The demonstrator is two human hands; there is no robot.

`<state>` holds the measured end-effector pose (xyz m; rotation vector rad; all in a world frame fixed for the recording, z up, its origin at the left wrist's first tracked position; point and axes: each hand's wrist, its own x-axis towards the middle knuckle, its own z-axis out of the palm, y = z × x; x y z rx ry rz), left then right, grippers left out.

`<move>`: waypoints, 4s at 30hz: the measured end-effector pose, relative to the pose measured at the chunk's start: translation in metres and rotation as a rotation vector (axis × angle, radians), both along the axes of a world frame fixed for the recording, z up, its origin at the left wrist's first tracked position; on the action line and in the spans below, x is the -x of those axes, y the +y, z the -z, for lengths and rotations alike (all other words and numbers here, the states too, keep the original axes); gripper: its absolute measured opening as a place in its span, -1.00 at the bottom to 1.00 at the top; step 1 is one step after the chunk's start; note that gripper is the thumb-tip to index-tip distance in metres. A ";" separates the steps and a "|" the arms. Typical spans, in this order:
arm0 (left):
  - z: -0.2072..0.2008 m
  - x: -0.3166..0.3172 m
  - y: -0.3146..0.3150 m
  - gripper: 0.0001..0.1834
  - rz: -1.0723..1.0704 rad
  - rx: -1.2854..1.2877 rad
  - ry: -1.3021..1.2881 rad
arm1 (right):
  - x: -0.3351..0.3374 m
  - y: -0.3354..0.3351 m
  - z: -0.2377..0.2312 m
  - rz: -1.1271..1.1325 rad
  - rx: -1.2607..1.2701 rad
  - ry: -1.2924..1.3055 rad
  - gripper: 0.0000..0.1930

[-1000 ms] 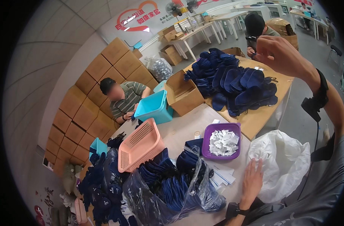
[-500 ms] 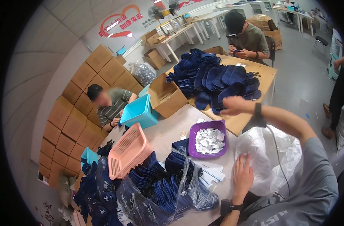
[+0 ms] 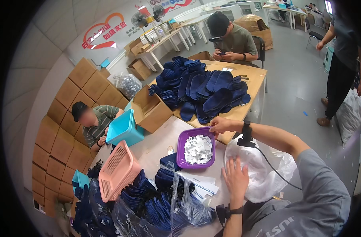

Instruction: Packing fabric shoe components into a white plastic bag.

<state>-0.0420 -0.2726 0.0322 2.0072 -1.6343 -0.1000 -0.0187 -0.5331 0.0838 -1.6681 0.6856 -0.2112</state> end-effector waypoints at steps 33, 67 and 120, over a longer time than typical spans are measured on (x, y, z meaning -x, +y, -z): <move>0.011 -0.040 -0.050 -0.25 -0.195 -0.096 0.015 | 0.093 0.061 0.057 0.263 0.091 -0.136 -0.63; -0.024 -0.042 -0.024 -0.82 -0.373 0.330 0.224 | 0.097 0.080 0.064 -0.049 0.661 -0.253 -0.32; -0.041 -0.037 -0.032 -0.56 -0.141 0.029 -0.204 | 0.321 0.046 0.101 0.711 0.202 0.093 -0.69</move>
